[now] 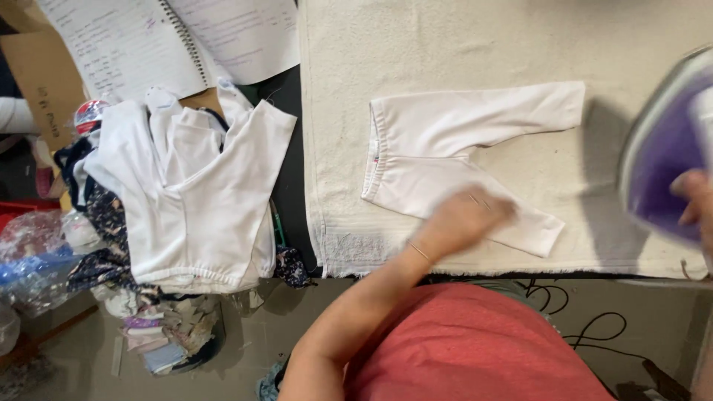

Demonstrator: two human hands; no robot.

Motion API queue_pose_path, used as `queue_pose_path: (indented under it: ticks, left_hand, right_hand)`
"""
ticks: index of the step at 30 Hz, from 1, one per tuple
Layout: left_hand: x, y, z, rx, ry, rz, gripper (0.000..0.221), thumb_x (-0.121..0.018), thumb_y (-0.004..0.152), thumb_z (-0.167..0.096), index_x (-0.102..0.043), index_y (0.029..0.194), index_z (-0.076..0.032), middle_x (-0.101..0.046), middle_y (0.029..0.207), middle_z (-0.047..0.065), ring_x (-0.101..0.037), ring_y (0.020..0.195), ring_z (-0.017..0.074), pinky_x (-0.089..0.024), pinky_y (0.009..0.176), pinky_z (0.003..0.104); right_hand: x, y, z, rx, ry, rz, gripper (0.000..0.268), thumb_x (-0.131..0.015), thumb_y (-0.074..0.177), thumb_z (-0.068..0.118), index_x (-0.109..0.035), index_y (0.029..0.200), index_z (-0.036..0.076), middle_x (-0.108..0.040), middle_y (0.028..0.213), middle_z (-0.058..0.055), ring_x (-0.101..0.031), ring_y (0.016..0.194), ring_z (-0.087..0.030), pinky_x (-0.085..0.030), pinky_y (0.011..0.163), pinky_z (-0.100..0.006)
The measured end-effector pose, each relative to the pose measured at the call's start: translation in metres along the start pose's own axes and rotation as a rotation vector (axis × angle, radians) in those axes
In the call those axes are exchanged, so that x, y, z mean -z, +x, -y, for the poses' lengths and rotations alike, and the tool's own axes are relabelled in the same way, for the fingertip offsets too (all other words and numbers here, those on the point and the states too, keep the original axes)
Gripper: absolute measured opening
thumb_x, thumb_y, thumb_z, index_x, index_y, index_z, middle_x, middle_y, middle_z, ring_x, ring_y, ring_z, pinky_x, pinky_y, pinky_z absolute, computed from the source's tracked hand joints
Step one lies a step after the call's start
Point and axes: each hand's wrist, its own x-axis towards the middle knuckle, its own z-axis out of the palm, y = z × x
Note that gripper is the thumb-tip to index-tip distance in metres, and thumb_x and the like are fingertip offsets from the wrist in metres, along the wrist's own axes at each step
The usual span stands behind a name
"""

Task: Ironing and folding various baby garments on a flat work surface

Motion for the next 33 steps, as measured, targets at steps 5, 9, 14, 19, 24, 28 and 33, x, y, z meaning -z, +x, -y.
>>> queue_pose_path:
  ticks: [5,9,14,19,24,28,33]
  left_hand:
    - [0.065,0.039,0.05,0.176,0.38,0.248,0.033,-0.058,0.077,-0.01,-0.054,0.106,-0.023,-0.057,0.108,-0.005,-0.045,0.105,0.0208,-0.027,0.095,0.045]
    - [0.06,0.057,0.064,-0.075,0.627,0.405,0.029,-0.056,0.075,-0.045,-0.059,0.093,-0.022,-0.057,0.096,0.001,-0.041,0.111,0.0281,-0.011,0.103,0.05]
    - [0.077,0.05,0.045,0.007,0.674,0.38,0.012,-0.057,0.073,-0.023,-0.063,0.082,-0.025,-0.054,0.104,0.001,-0.04,0.115,0.0262,0.001,0.105,0.052]
    - [0.119,0.019,0.021,0.531,0.221,-0.047,0.026,-0.063,0.071,-0.015,-0.06,0.096,-0.022,-0.057,0.104,-0.006,-0.049,0.106,0.0171,-0.011,0.1,0.052]
    - [0.101,-0.057,0.031,0.972,0.367,-0.452,0.022,-0.061,0.075,-0.028,-0.055,0.091,-0.013,-0.059,0.081,0.001,-0.056,0.078,0.0205,-0.039,0.066,0.038]
    - [0.111,-0.064,0.024,1.236,0.155,-0.258,0.025,-0.061,0.075,-0.037,-0.051,0.078,-0.014,-0.053,0.068,-0.001,-0.053,0.067,0.026,-0.035,0.06,0.042]
    - [0.12,-0.072,0.03,1.176,-0.01,-0.282,0.021,-0.056,0.078,-0.033,-0.054,0.071,-0.014,-0.056,0.065,-0.005,-0.054,0.067,0.0162,-0.036,0.061,0.035]
  right_hand:
    - [-0.031,-0.141,0.211,0.141,-0.387,0.07,0.027,-0.07,0.075,0.026,-0.061,0.086,0.003,-0.056,0.072,-0.01,-0.048,0.057,-0.018,-0.035,0.049,-0.029]
    - [-0.065,-0.154,0.226,0.337,-0.84,0.305,0.039,-0.061,0.064,0.049,-0.058,0.089,0.019,-0.067,0.075,0.0,-0.064,0.061,-0.017,-0.054,0.044,-0.027]
    - [-0.071,-0.159,0.271,-0.138,-0.785,0.339,0.047,-0.053,0.072,0.052,-0.055,0.084,0.007,-0.066,0.071,-0.011,-0.063,0.072,-0.032,-0.046,0.062,-0.036]
    - [-0.082,-0.155,0.301,-0.129,-0.851,0.562,0.053,-0.049,0.072,0.052,-0.047,0.114,0.019,-0.068,0.091,-0.009,-0.066,0.08,-0.027,-0.052,0.065,-0.033]
    - [-0.129,-0.13,0.342,0.085,-0.818,0.571,0.049,-0.048,0.075,0.054,-0.052,0.097,0.011,-0.065,0.087,-0.013,-0.062,0.078,-0.032,-0.046,0.066,-0.039]
    - [-0.145,-0.127,0.356,0.199,-0.861,0.593,0.048,-0.047,0.075,0.058,-0.051,0.089,0.012,-0.064,0.082,-0.013,-0.06,0.076,-0.034,-0.044,0.063,-0.04]
    - [-0.089,-0.134,0.276,-0.076,-0.876,0.538,0.045,-0.051,0.072,0.051,-0.056,0.1,0.017,-0.069,0.086,-0.006,-0.066,0.076,-0.023,-0.048,0.064,-0.03]
